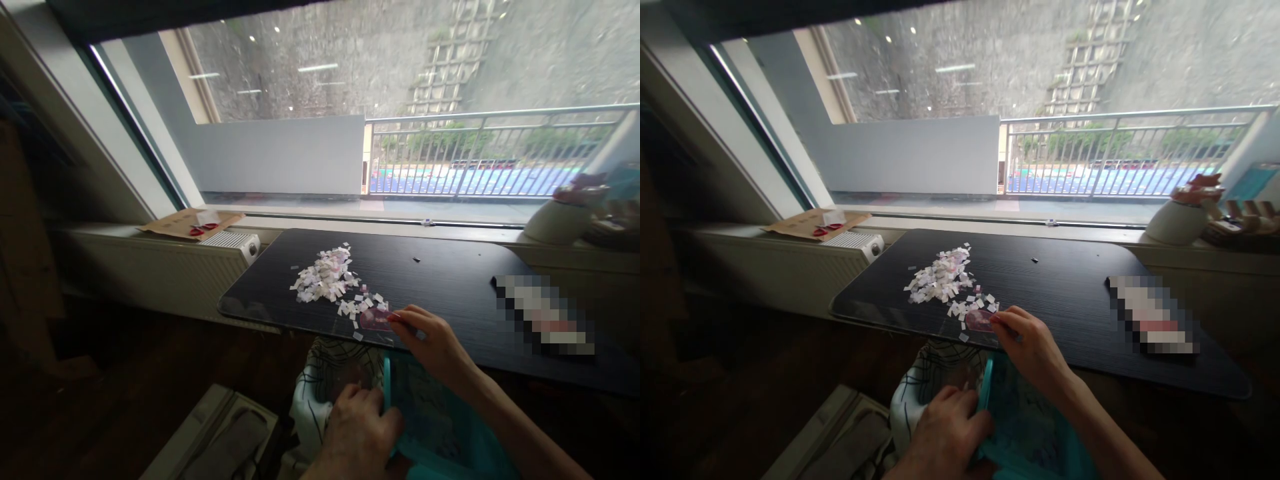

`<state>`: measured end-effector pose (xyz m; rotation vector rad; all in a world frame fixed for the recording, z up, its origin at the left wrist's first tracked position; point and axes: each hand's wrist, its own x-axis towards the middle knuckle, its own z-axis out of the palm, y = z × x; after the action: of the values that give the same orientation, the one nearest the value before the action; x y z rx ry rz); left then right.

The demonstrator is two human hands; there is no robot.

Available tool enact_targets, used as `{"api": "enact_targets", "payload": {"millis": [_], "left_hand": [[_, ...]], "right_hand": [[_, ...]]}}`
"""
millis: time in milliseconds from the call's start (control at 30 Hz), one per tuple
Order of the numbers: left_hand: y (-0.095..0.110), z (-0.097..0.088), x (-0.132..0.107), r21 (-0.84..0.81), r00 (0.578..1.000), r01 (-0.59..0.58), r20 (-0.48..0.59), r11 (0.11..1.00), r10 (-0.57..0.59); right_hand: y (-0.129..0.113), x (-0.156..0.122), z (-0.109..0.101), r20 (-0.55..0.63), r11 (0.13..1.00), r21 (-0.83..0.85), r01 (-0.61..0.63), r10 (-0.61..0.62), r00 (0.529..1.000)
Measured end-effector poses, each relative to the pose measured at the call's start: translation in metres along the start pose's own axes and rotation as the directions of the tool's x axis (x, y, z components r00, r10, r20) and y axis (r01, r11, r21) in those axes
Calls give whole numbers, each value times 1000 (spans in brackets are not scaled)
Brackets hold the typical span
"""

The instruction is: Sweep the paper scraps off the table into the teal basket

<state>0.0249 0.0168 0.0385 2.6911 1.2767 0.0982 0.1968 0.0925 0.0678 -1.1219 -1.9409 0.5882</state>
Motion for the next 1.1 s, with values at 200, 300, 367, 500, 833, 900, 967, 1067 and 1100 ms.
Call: {"api": "enact_targets", "payload": {"millis": [200,300,367,500,833,900,967,1067,1100], "left_hand": [[-2,-1,-4,-54,999,8,-41,998,-10],[-9,-1,-12,-97,998,47,-43,994,-51],[-19,-3,-22,-121,995,93,-30,988,-97],[-42,-10,-53,-143,975,206,-50,968,-215],[-62,-4,-84,-162,954,256,-119,953,-276],[-61,-5,-84,-159,951,266,-115,951,-286],[-60,-5,-85,-158,951,263,-124,952,-283],[-62,-2,-87,-156,954,234,-154,960,-258],[-62,-2,-87,-156,955,230,-156,961,-254]], "right_hand": [[-5,1,-1,51,1000,20,14,-15,999],[-1,9,-4,-71,1000,-11,26,-27,997],[1,16,-3,-75,999,-32,31,-34,997],[-1,21,6,-27,999,-34,40,-41,999],[-3,24,12,-27,993,-104,61,-64,998],[-3,23,11,-10,991,-114,67,-69,998],[-3,20,9,29,992,-109,71,-68,997],[-2,15,4,59,994,-85,71,-66,996],[-2,14,2,49,994,-79,70,-66,997]]}}
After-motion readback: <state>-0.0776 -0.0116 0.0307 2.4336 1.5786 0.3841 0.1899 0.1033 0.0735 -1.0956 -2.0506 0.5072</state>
